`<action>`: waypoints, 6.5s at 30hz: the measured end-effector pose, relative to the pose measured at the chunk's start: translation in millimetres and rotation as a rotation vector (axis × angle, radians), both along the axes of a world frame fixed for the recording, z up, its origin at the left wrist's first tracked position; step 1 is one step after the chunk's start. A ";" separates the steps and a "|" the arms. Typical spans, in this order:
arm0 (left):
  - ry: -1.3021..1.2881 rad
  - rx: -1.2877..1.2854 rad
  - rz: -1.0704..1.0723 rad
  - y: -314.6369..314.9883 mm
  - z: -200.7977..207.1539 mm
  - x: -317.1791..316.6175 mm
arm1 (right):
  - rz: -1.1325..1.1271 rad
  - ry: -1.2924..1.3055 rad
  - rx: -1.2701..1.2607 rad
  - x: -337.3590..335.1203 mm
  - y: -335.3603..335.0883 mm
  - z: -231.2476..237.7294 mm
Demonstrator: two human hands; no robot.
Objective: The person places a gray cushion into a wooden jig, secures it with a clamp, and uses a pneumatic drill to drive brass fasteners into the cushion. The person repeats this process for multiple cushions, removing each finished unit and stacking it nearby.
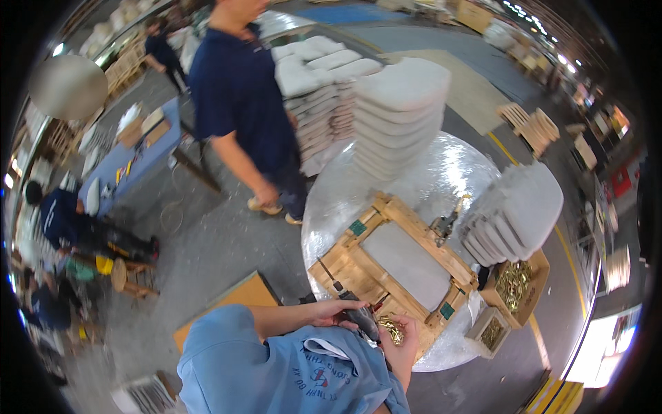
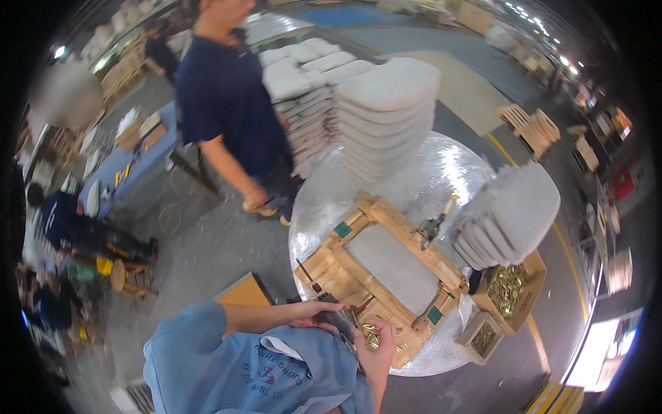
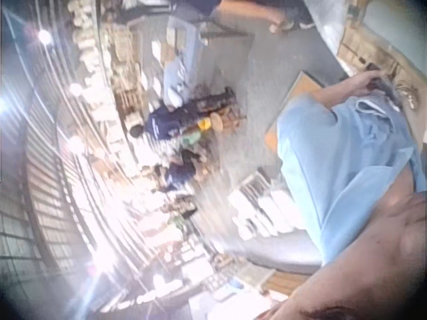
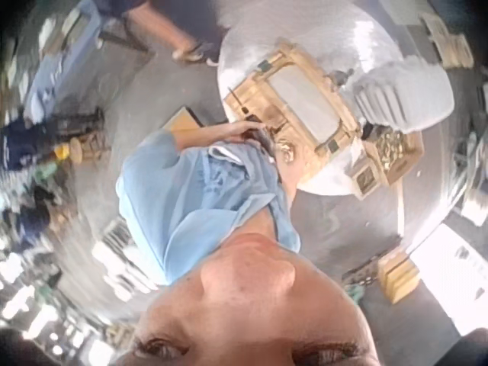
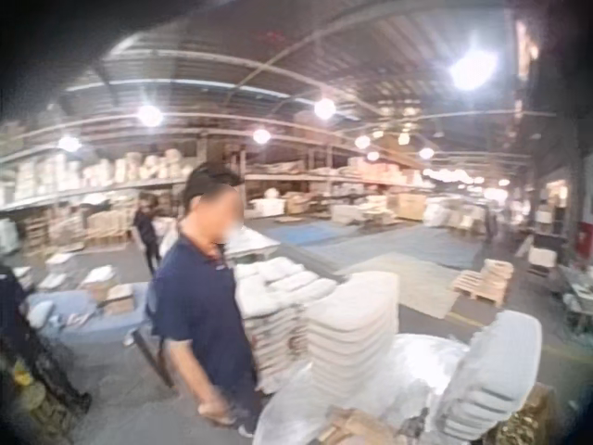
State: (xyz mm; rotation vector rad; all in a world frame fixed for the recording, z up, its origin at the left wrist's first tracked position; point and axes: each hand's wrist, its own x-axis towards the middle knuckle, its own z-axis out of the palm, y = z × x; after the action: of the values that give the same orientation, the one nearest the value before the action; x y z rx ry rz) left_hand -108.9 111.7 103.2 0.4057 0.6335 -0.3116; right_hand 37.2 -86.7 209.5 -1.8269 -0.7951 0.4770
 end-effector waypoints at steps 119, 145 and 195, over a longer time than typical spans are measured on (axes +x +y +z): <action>-0.316 -0.087 0.400 30.0 3.7 93.6 | -0.626 0.622 0.780 10.0 -32.2 -29.9; -0.176 0.306 0.296 0.7 -17.6 93.7 | -0.704 0.615 0.797 16.6 -50.8 -24.4; -0.122 0.568 -0.362 48.9 -10.4 116.5 | -0.763 0.798 0.701 54.5 -69.9 -43.9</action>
State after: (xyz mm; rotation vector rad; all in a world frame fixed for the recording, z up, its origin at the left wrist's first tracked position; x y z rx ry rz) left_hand 7.6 160.7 92.7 1.0830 0.5199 -0.4458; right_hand 91.7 -156.6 165.6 -1.0074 0.2847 0.3115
